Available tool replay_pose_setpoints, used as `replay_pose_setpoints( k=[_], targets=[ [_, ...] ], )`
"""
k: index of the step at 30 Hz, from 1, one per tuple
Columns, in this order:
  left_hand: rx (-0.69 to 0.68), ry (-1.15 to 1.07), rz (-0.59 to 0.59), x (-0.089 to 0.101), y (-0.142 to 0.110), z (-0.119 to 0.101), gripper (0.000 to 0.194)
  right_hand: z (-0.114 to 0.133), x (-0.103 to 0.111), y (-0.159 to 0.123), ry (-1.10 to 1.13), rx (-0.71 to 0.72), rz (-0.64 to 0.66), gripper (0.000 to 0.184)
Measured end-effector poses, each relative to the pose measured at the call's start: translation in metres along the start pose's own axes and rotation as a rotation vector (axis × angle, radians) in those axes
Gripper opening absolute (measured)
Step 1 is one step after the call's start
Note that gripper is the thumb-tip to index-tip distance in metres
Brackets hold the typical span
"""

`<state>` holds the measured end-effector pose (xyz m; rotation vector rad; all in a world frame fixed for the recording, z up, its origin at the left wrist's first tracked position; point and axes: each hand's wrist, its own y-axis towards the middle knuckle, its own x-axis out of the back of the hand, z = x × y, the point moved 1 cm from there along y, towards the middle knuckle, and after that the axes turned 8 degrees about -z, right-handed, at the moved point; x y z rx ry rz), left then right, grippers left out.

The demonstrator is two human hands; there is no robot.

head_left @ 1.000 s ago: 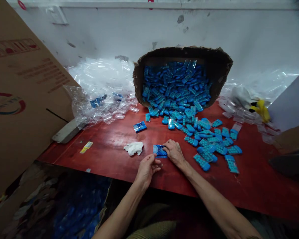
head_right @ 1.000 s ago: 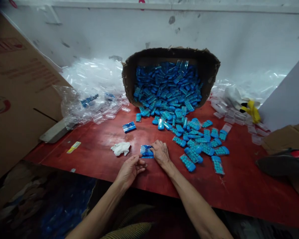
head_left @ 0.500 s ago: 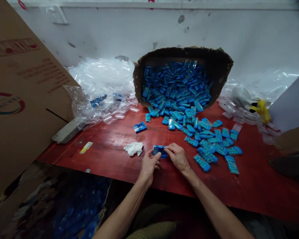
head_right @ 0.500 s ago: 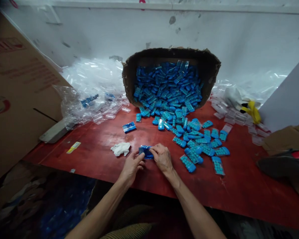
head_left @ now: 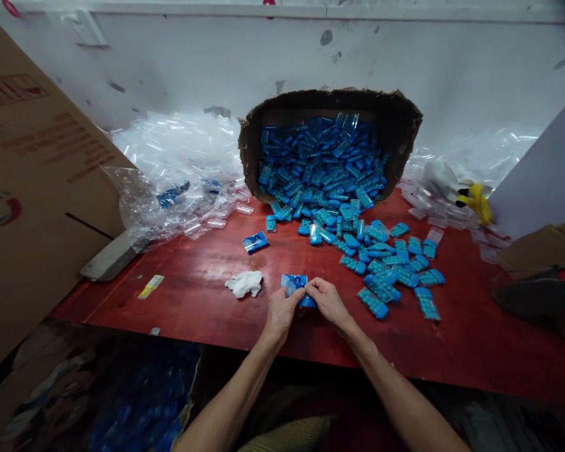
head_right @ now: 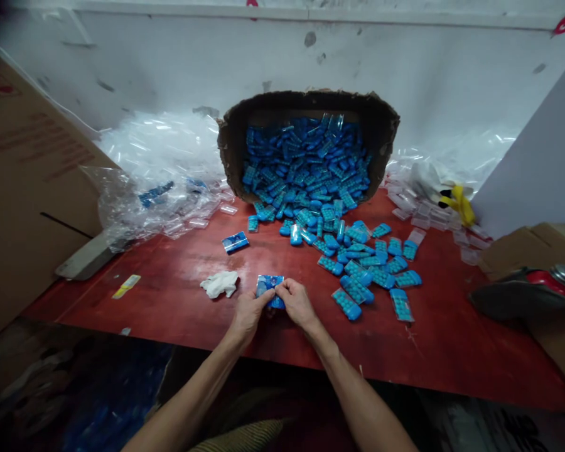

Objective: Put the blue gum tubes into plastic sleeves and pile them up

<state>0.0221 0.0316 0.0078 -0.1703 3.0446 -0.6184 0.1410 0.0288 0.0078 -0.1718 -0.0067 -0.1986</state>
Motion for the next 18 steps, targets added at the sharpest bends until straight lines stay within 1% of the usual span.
replay_pose_setpoints(
  k=[4,7,13,15,18],
  targets=[
    [0.000,-0.037,0.055,-0.002,0.001,-0.004,0.030,-0.004,-0.003,-0.001,-0.012,-0.012,0.013,0.025],
    [0.004,-0.046,0.076,-0.006,-0.001,-0.005,0.030,-0.003,-0.002,-0.004,-0.043,-0.006,0.025,0.026],
    [0.011,-0.059,0.096,-0.018,-0.002,-0.004,0.030,0.003,0.006,-0.009,-0.205,0.107,-0.184,0.024],
    [0.006,-0.070,0.123,-0.022,-0.002,-0.005,0.031,0.003,0.008,-0.009,-0.241,0.128,-0.215,0.024],
    [0.001,-0.055,0.158,-0.027,-0.002,-0.006,0.030,0.002,0.013,-0.010,-0.265,0.138,-0.217,0.024]
  ],
)
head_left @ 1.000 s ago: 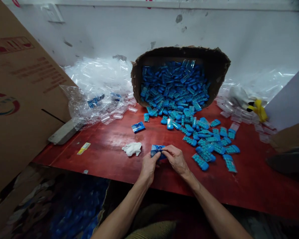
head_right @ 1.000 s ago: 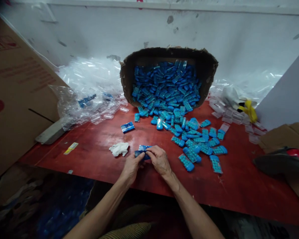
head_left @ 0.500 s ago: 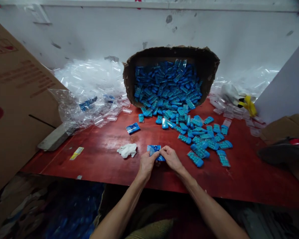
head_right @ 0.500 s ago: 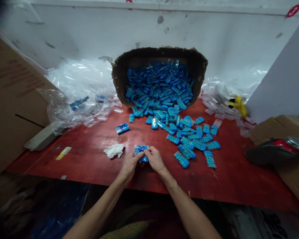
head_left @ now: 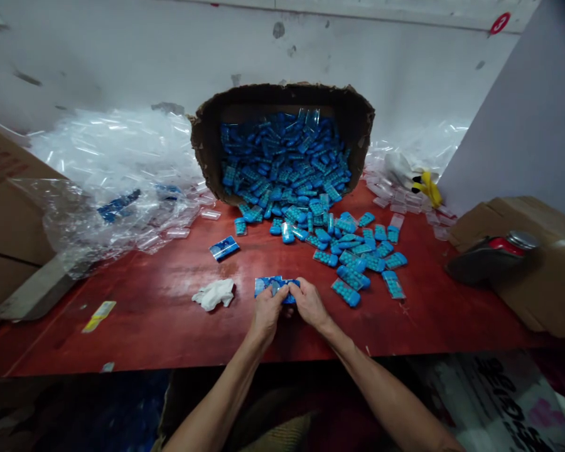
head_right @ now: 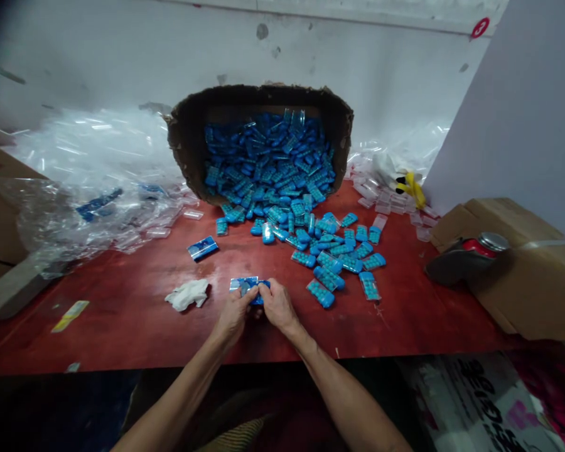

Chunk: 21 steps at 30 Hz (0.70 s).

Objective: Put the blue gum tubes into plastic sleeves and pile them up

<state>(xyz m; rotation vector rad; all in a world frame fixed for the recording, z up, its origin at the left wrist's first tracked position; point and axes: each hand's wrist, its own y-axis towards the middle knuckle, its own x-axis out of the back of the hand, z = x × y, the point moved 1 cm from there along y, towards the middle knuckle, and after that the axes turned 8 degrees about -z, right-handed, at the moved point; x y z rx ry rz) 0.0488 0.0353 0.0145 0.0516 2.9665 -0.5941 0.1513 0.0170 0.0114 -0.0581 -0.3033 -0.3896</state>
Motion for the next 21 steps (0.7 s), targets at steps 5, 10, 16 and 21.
replay_pose_setpoints(
  k=[5,10,16,21],
  targets=[
    [-0.018,0.125,-0.024,-0.003,0.000,0.007,0.030,-0.006,0.005,-0.006,-0.005,0.023,0.027,0.028],
    [-0.029,0.088,0.035,0.003,-0.007,0.009,0.031,-0.004,0.008,-0.014,-0.013,0.050,0.009,0.029],
    [0.192,-0.164,0.152,0.013,-0.020,-0.006,0.028,0.007,0.043,-0.019,-0.275,0.210,0.087,0.025],
    [0.297,-0.257,0.155,0.021,-0.022,-0.005,0.035,-0.020,0.093,-0.021,-0.988,0.256,-0.233,0.022]
  ],
)
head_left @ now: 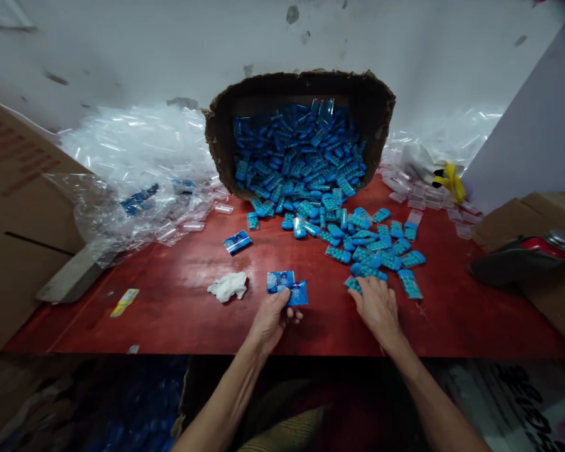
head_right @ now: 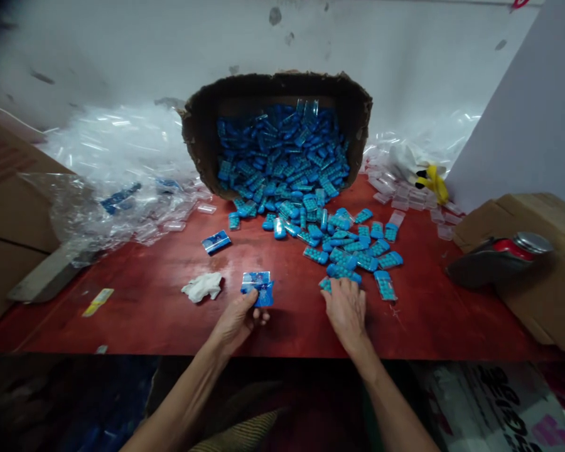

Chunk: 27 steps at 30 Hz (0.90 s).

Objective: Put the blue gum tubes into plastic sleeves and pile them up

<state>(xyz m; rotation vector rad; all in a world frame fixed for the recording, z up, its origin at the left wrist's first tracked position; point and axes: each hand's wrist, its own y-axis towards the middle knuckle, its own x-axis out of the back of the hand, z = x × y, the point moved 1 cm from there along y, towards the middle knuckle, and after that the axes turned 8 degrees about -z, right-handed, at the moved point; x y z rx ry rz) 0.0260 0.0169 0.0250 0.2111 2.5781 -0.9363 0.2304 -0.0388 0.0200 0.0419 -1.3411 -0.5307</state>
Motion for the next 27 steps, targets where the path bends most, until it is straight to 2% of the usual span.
replay_pose_setpoints(
  k=[2,4,7,9,12,14,19,27],
  targets=[
    [0.045,-0.016,0.017,0.003,0.000,0.002,0.036,-0.008,-0.006,-0.005,-0.086,0.025,0.006,0.023],
    [0.082,-0.034,0.031,0.005,0.000,0.004,0.035,-0.004,-0.014,-0.007,-0.018,0.075,0.036,0.024],
    [0.099,-0.050,0.038,0.008,0.000,0.006,0.034,0.014,-0.022,-0.002,0.247,0.110,0.099,0.027],
    [0.094,-0.036,0.015,0.011,0.000,0.005,0.034,0.025,-0.022,0.005,0.478,0.060,0.119,0.028],
    [0.072,-0.007,-0.018,0.015,0.000,0.004,0.035,0.035,-0.011,0.014,0.794,-0.010,0.150,0.029],
    [0.061,0.002,-0.020,0.017,0.001,0.003,0.035,0.039,0.002,0.015,0.905,0.039,0.199,0.028],
    [0.048,0.006,-0.013,0.014,0.000,0.002,0.034,0.047,0.024,0.013,0.904,0.200,0.271,0.026],
    [-0.112,0.134,0.047,0.016,0.002,-0.001,0.039,0.049,0.027,0.012,0.747,0.345,0.273,0.029]
  ],
)
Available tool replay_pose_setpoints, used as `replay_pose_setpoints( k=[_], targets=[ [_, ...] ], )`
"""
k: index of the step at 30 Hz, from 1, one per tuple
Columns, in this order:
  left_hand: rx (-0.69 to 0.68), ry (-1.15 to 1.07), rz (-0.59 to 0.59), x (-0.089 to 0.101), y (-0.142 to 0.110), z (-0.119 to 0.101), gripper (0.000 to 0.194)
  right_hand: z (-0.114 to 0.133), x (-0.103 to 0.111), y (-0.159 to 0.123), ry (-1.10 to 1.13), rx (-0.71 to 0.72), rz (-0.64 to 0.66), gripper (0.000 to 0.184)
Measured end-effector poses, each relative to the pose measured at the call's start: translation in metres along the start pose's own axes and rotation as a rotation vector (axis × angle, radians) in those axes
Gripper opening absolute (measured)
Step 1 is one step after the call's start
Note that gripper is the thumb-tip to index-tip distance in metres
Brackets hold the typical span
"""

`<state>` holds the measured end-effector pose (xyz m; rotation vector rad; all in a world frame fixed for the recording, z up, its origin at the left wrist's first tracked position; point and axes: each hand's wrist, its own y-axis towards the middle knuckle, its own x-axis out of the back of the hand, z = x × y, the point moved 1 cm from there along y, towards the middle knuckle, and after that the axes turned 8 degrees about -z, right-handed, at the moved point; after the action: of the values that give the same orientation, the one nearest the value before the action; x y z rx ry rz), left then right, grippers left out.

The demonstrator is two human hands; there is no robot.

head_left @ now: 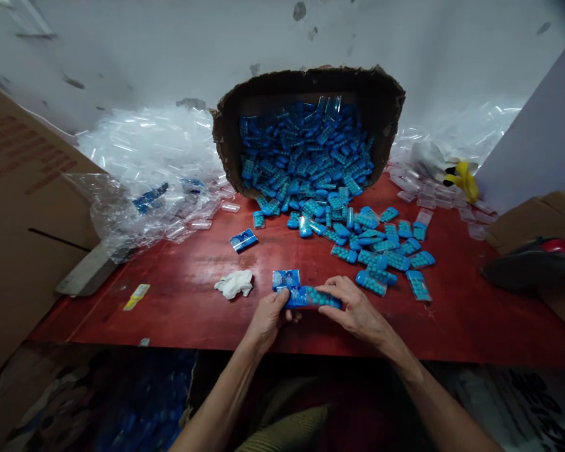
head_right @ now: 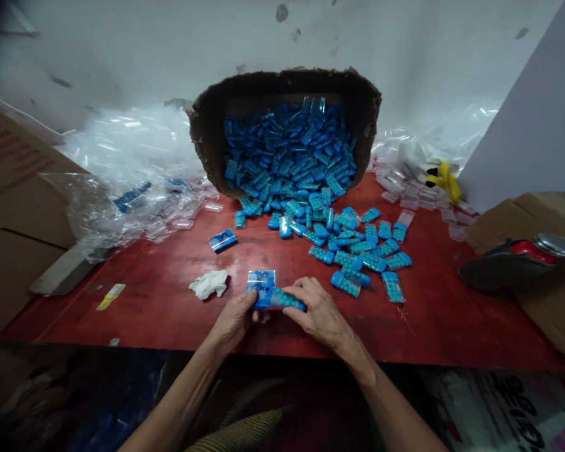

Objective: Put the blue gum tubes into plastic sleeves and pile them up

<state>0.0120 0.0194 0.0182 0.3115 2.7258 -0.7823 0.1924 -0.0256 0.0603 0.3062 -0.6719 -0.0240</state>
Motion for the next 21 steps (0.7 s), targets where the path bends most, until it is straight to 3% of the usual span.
replay_pose_setpoints(
  k=[7,11,16,21],
  targets=[
    [-0.097,0.107,-0.035,0.004,0.002,-0.003,0.041,0.003,0.000,-0.002,0.094,-0.091,0.030,0.028],
    [-0.148,0.175,-0.060,0.005,0.002,-0.004,0.039,0.004,0.000,-0.004,0.062,-0.065,0.024,0.028],
    [-0.124,0.218,-0.084,0.009,0.004,-0.005,0.040,0.005,-0.002,-0.006,-0.016,0.002,-0.030,0.029],
    [-0.124,0.232,-0.086,0.012,0.006,-0.005,0.037,0.007,-0.001,-0.006,0.047,-0.021,-0.056,0.029]
  ],
)
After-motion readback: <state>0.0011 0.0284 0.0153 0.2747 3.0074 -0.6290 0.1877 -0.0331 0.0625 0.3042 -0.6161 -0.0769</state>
